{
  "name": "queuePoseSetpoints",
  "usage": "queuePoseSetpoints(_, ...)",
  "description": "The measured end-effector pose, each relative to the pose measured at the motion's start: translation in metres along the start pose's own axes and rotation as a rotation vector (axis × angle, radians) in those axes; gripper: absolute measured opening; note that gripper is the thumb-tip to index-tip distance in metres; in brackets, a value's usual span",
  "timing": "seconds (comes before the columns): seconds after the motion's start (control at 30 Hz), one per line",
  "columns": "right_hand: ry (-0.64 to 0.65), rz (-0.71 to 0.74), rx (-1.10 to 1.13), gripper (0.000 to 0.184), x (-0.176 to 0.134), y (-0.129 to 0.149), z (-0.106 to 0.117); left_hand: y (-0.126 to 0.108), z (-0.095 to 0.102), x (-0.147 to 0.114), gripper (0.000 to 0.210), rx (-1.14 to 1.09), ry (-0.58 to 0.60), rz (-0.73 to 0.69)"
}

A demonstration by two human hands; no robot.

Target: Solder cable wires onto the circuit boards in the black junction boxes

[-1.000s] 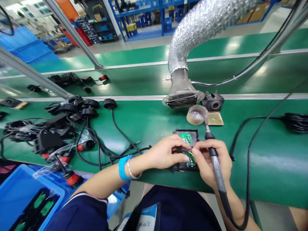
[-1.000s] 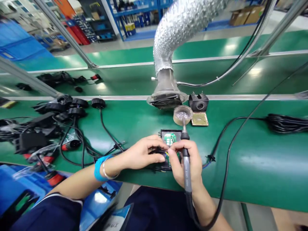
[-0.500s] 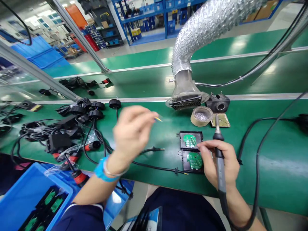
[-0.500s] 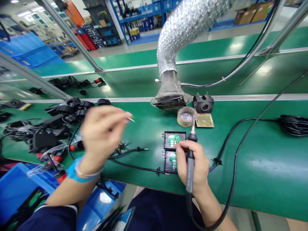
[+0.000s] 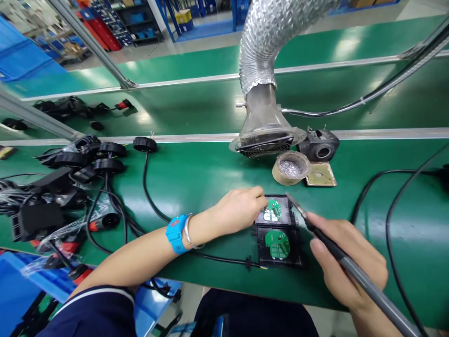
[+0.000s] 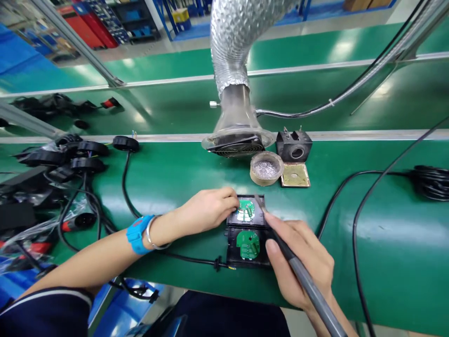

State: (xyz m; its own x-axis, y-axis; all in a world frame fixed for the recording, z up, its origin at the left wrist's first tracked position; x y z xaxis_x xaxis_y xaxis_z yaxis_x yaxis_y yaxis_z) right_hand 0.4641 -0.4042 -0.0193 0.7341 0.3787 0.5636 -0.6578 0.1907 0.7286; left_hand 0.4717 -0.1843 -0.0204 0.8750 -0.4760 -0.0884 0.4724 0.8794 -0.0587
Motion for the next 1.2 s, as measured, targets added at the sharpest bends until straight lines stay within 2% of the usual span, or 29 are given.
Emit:
queuePoseSetpoints(0.2, -0.005, 0.042, -0.088, 0.038, -0.009, 0.002, -0.008, -0.004, 0.015, 0.003, 0.022, -0.031, 0.033, 0.024)
queuePoseSetpoints(0.37, -0.003, 0.038, -0.102, 0.038, -0.011, -0.001, -0.013, -0.01, 0.005, 0.005, 0.017, 0.057, 0.029, -0.006)
queuePoseSetpoints(0.5, -0.002, 0.048, -0.081, 0.028, -0.006, 0.002, -0.015, -0.01, -0.003, 0.005, 0.015, 0.058, 0.05, 0.049)
queuePoseSetpoints(0.73, 0.062, 0.056, -0.048, 0.023, -0.003, 0.0, -0.019, -0.017, 0.0, 0.001, 0.015, 0.064, 0.064, 0.075)
queuePoseSetpoints(1.2, 0.119, 0.028, 0.031, 0.028, 0.0, -0.005, -0.019, -0.017, 0.003, -0.004, 0.01, 0.071, 0.058, 0.087)
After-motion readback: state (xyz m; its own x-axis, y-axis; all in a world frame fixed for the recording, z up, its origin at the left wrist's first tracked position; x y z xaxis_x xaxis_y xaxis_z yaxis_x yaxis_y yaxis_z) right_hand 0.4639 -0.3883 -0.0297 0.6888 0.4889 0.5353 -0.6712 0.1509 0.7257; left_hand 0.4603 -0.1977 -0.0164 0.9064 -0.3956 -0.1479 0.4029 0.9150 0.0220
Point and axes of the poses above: each hand's wrist, its own x-axis towards the middle knuckle, its own z-axis out of the back of the hand, y = z × x, the point moved 2 cm from there along x, towards the middle knuckle, and after that the axes turned 10 degrees about x, right-handed, at the moved point
